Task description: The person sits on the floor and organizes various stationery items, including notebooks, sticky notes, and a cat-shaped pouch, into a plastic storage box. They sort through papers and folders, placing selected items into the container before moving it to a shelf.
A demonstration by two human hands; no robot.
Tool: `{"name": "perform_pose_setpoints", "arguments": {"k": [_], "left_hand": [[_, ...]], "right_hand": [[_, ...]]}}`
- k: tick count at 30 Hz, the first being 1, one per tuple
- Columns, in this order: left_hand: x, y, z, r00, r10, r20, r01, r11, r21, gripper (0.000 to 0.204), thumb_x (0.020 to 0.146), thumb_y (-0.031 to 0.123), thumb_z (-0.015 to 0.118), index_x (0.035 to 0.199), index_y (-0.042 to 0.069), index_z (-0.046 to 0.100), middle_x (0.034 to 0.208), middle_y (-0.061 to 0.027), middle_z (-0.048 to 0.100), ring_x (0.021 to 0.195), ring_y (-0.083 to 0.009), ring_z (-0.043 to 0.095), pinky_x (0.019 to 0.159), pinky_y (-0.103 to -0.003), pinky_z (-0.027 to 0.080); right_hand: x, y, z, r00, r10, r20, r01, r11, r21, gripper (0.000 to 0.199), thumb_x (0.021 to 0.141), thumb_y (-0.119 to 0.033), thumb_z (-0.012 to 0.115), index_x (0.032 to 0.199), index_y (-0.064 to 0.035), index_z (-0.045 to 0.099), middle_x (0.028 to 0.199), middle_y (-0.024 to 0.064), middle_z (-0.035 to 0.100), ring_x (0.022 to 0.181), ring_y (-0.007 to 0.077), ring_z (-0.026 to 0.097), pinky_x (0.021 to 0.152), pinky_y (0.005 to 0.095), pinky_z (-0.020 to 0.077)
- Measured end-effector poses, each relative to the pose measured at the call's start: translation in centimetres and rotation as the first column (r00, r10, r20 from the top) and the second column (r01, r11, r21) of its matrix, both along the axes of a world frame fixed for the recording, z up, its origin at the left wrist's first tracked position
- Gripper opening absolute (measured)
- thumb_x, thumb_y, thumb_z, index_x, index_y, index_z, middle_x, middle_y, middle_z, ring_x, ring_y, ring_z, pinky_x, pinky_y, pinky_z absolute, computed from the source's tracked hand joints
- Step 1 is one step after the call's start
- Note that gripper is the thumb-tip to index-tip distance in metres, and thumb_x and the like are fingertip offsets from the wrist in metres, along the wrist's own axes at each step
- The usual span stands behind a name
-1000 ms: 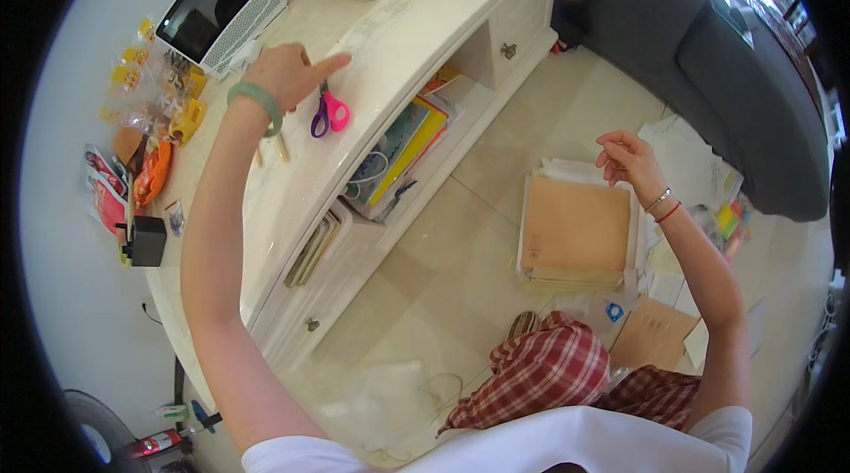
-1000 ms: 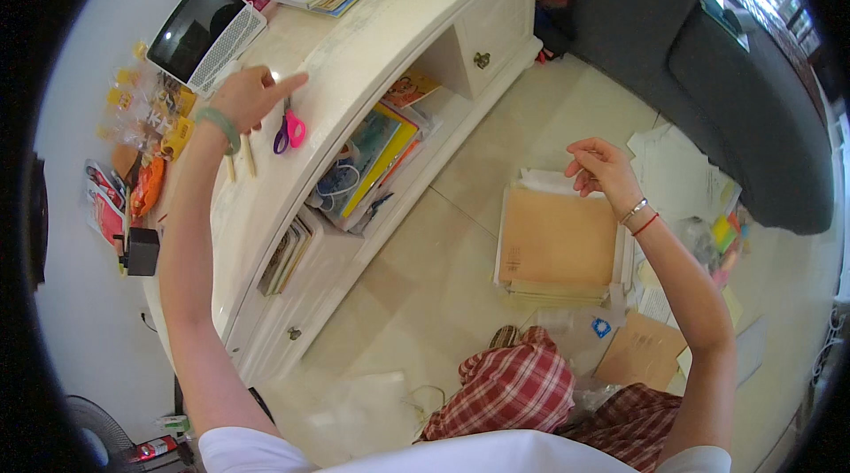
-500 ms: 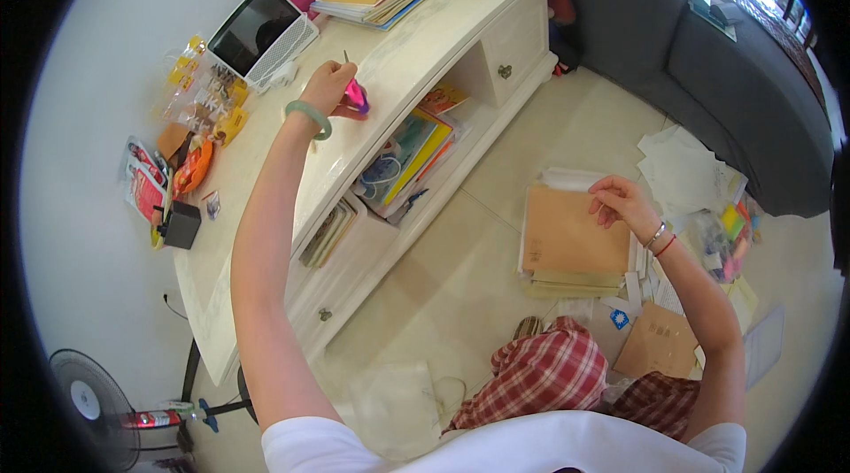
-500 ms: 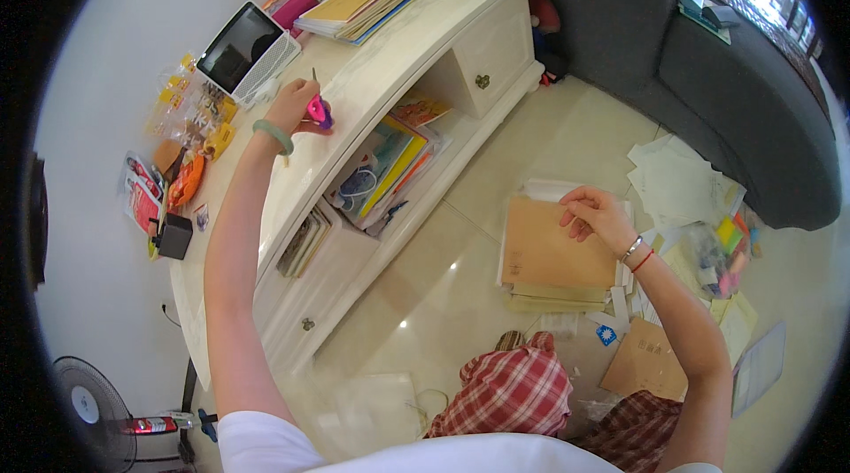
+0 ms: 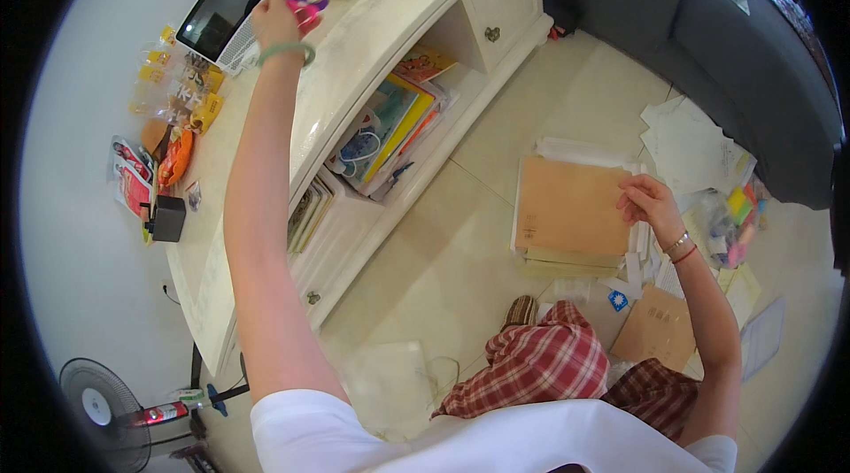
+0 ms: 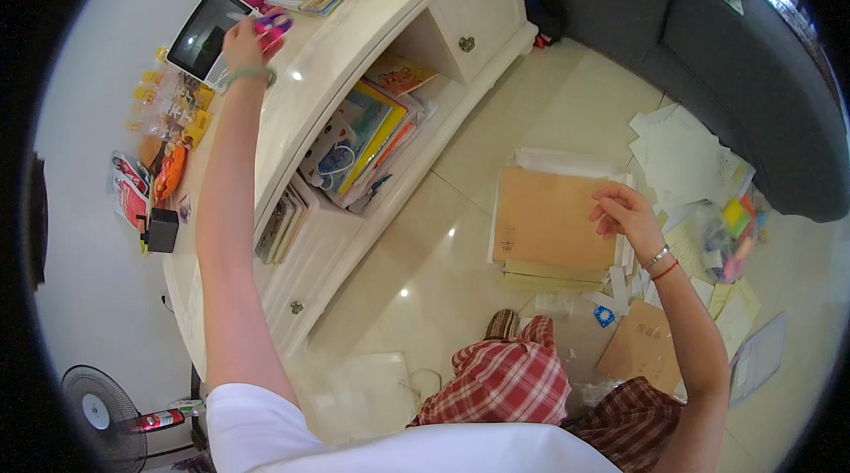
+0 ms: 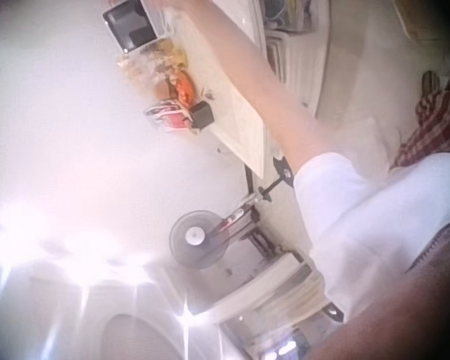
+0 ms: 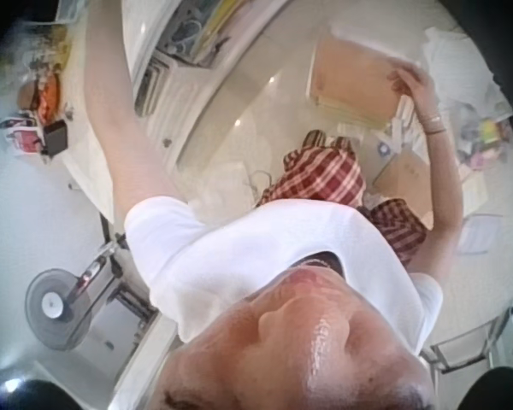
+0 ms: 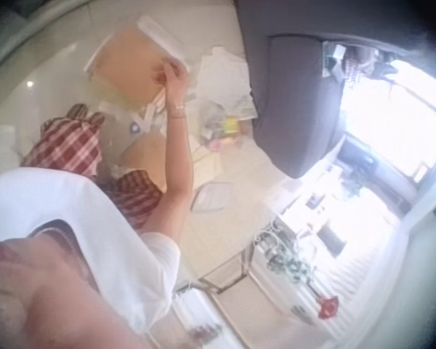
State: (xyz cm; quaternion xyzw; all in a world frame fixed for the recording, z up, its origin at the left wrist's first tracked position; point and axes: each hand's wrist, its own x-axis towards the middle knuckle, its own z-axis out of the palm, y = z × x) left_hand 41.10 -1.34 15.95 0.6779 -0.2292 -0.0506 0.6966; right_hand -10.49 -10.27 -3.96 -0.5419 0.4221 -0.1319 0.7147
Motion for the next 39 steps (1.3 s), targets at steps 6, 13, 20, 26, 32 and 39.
{"name": "perform_pose_setpoints", "arguments": {"k": [6,13,20,26,32,39], "left_hand": [[-18.5,8.8,-7.1,0.827,-0.315,-0.465,0.433,0.885,0.17,0.026,0.093,0.028,0.05,0.107,0.007,0.056,0.07,-0.0019,0.059,0.057,-0.0058,0.052,0.046,-0.02,0.038],[-16.0,12.3,-16.2,0.612,-0.25,-0.75,0.321,0.946,-0.053,0.026,0.092,0.019,0.053,0.114,0.006,0.052,0.098,-0.0069,0.06,0.078,-0.0089,0.056,0.057,-0.021,0.043],[-17.1,18.1,-13.2,0.704,-0.223,-0.675,0.299,0.954,-0.003,0.029,0.09,0.019,0.056,0.116,0.007,0.052,0.11,-0.0081,0.061,0.088,-0.0092,0.058,0.065,-0.021,0.049],[-14.4,25.7,-12.2,0.733,-0.013,-0.68,0.045,0.999,0.029,0.028,0.089,0.018,0.059,0.114,0.006,0.054,0.106,-0.0109,0.063,0.09,-0.0153,0.061,0.067,-0.027,0.053],[-11.9,28.4,-12.0,0.874,0.074,-0.48,-0.073,0.997,0.021,0.029,0.088,0.012,0.057,0.117,0.005,0.054,0.11,-0.0056,0.061,0.089,-0.0123,0.057,0.077,-0.026,0.049],[-10.9,28.5,-11.5,0.827,0.286,-0.485,-0.204,0.955,0.216,0.029,0.084,0.006,0.062,0.112,0.005,0.055,0.101,-0.0086,0.063,0.092,-0.0169,0.06,0.075,-0.029,0.052]], "right_hand": [[-1.9,0.4,-3.2,0.997,0.03,-0.067,-0.026,0.997,0.073,0.018,0.091,-0.016,0.052,0.101,-0.003,0.057,0.077,0.0069,0.063,0.057,0.0115,0.058,0.052,0.0237,0.0477],[0.5,2.8,-4.3,0.994,0.112,-0.004,-0.11,0.982,0.156,0.017,0.091,-0.016,0.052,0.102,-0.0033,0.057,0.077,0.0061,0.063,0.057,0.0108,0.058,0.052,0.0223,0.0475],[-0.6,2.5,-6.4,0.994,0.101,-0.028,-0.095,0.982,0.16,0.017,0.091,-0.016,0.052,0.102,-0.0036,0.057,0.078,0.0062,0.062,0.057,0.0102,0.057,0.051,0.0227,0.0469],[-0.5,2.7,-6.7,0.986,0.168,-0.007,-0.165,0.974,0.154,0.018,0.091,-0.017,0.053,0.102,-0.0039,0.056,0.077,0.0058,0.061,0.056,0.0097,0.056,0.049,0.0221,0.0456],[-2.0,2.6,-8.1,0.987,0.156,-0.033,-0.147,0.972,0.185,0.017,0.091,-0.017,0.053,0.102,-0.0044,0.057,0.078,0.0055,0.062,0.058,0.0095,0.056,0.051,0.0223,0.046],[-3.7,2.7,-9.0,0.988,0.144,-0.059,-0.131,0.975,0.179,0.017,0.091,-0.017,0.052,0.102,-0.004,0.056,0.078,0.0068,0.062,0.057,0.0102,0.056,0.051,0.0225,0.0465]]}}
